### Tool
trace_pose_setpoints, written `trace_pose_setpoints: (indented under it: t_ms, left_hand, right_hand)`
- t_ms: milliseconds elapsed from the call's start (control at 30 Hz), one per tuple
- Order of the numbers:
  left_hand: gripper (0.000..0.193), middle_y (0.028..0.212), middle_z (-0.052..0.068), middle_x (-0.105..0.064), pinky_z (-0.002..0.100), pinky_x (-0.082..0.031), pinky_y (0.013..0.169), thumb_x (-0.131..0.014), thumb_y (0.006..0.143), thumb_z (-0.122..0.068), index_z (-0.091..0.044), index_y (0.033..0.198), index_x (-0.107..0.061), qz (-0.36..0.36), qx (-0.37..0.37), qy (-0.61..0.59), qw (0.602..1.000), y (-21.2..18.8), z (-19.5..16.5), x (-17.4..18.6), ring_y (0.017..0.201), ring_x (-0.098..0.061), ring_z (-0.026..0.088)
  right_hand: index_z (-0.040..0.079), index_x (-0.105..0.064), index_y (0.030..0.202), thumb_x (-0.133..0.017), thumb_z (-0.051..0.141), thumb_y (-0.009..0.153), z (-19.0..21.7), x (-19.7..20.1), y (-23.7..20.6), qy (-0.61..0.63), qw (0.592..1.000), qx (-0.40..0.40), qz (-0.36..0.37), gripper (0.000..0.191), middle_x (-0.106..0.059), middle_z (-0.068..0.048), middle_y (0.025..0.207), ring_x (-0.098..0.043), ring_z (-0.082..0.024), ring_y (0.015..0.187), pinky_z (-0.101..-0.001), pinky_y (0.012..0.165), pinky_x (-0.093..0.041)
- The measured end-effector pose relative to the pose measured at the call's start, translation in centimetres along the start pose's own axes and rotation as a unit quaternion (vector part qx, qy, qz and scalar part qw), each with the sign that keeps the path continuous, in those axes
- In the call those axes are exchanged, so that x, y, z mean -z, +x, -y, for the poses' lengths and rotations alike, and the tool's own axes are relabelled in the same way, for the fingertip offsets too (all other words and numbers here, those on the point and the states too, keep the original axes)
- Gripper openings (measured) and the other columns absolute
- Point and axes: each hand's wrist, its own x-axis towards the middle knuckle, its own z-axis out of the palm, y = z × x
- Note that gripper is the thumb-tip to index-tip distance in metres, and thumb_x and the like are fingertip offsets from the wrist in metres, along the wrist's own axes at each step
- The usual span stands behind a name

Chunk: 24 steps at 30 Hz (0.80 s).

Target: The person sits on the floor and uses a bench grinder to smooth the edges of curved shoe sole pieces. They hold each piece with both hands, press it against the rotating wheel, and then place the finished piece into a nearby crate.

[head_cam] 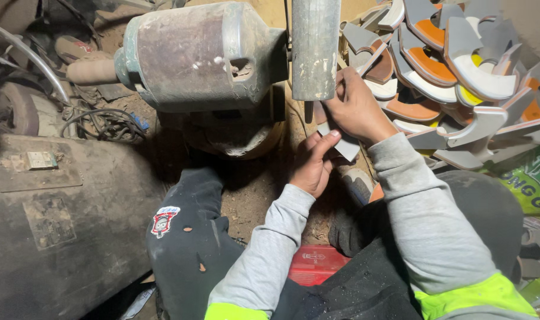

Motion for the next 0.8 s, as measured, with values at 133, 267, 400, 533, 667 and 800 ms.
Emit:
trace_pose_setpoints:
  t_ms: [133, 267, 400, 533, 667, 800]
  left_hand:
    - [0.033, 0.104, 0.01, -0.068, 0.041, -0.062, 0.078, -0.068, 0.094, -0.026, -0.001, 0.115, -0.061, -0.009, -0.016, -0.011, 1.0, 0.9, -1.2, -0.1, 0.093, -0.069, 0.021]
    - [0.035, 0.102, 0.013, -0.068, 0.04, -0.061, 0.077, -0.067, 0.099, -0.028, 0.003, 0.116, -0.06, 0.017, -0.006, -0.028, 0.999, 1.2, -1.2, 0.5, 0.087, -0.07, 0.025]
    - [0.031, 0.098, 0.013, -0.071, 0.039, -0.061, 0.075, -0.066, 0.1, -0.028, 0.001, 0.11, -0.064, 0.045, 0.019, -0.019, 0.999, 0.7, 0.8, -0.5, 0.085, -0.073, 0.024]
    - [0.026, 0.1, 0.013, -0.073, 0.035, -0.061, 0.079, -0.067, 0.104, -0.023, 0.002, 0.107, -0.07, 0.062, 0.058, -0.015, 0.996, -1.1, 3.8, -2.8, 0.087, -0.072, 0.022]
    - [0.026, 0.1, 0.014, -0.074, 0.031, -0.057, 0.072, -0.07, 0.102, -0.019, 0.005, 0.111, -0.073, 0.045, 0.022, 0.149, 0.988, -3.2, 5.3, -3.5, 0.083, -0.069, 0.02]
    - [0.028, 0.102, 0.009, -0.075, 0.029, -0.062, 0.074, -0.067, 0.096, -0.016, 0.003, 0.117, -0.069, -0.049, 0.03, 0.153, 0.987, -2.7, 4.2, -2.0, 0.086, -0.072, 0.016]
  right_hand:
    - [-0.002, -0.05, 0.109, -0.072, 0.025, 0.095, 0.8, -1.0, 1.0, 0.061, 0.996, -0.032, -0.053, 0.037, -0.062, -0.007, 0.084, -0.059, -0.013, 0.073, -0.0279, 0.065, -0.049]
    - [-0.001, -0.047, 0.11, -0.069, 0.023, 0.09, 1.8, -0.9, 1.6, 0.109, 0.99, -0.083, -0.039, 0.038, -0.069, -0.011, 0.087, -0.07, -0.016, 0.077, -0.0307, 0.067, -0.054]
    - [-0.005, -0.056, 0.121, -0.069, 0.022, 0.1, 2.1, 1.3, 1.1, 0.01, 0.998, 0.044, 0.046, 0.036, -0.071, -0.014, 0.099, -0.064, -0.021, 0.089, -0.0347, 0.081, -0.054]
    - [-0.007, -0.053, 0.135, -0.07, 0.025, 0.099, 2.3, 5.0, -0.2, 0.017, 0.971, 0.117, 0.21, 0.051, -0.069, -0.012, 0.114, -0.066, -0.018, 0.103, -0.034, 0.088, -0.053]
    - [-0.003, -0.061, 0.128, -0.073, 0.025, 0.091, 3.1, 7.5, -1.6, -0.001, 0.955, 0.022, 0.296, 0.047, -0.07, -0.011, 0.101, -0.066, -0.017, 0.087, -0.0319, 0.077, -0.055]
    - [-0.002, -0.066, 0.111, -0.073, 0.023, 0.093, 4.1, 8.2, -2.2, 0.137, 0.959, -0.073, 0.235, 0.031, -0.071, -0.006, 0.09, -0.066, -0.012, 0.076, -0.0275, 0.069, -0.055]
